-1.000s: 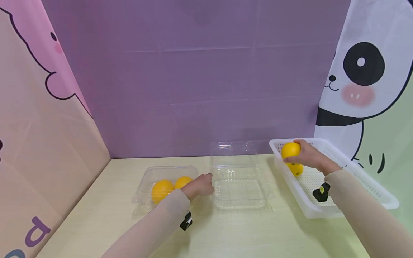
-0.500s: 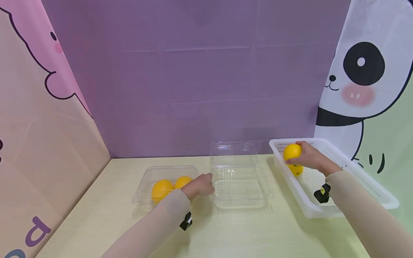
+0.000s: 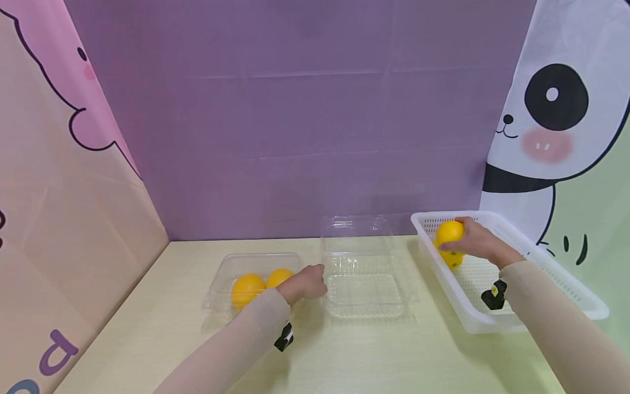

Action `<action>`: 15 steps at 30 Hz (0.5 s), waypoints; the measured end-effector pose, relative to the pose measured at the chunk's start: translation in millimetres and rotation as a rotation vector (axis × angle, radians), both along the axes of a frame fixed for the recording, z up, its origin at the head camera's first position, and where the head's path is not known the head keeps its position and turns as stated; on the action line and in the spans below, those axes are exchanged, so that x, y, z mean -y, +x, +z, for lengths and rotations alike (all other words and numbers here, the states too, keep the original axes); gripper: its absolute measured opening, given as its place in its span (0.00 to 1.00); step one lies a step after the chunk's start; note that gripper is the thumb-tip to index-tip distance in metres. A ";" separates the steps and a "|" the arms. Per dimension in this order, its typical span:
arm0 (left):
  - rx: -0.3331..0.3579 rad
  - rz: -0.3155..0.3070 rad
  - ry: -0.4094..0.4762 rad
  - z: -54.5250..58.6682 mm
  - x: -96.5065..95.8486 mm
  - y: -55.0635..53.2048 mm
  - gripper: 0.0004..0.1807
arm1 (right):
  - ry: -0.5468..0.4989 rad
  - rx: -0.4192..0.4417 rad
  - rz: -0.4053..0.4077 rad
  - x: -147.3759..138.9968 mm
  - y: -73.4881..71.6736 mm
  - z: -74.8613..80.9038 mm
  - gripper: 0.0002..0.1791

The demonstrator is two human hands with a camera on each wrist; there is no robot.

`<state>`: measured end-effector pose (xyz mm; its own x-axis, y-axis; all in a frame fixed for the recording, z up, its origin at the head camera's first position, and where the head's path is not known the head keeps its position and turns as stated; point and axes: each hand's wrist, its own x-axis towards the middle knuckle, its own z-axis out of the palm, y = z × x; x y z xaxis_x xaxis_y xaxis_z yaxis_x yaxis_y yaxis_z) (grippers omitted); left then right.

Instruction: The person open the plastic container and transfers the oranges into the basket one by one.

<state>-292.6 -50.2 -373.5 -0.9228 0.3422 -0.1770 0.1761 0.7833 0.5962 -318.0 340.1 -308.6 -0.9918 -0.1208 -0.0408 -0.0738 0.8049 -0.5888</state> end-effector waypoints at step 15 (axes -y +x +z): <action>0.016 0.006 0.020 -1.3 0.1 0.3 0.30 | -0.020 0.058 0.015 -3.1 2.5 -2.3 0.55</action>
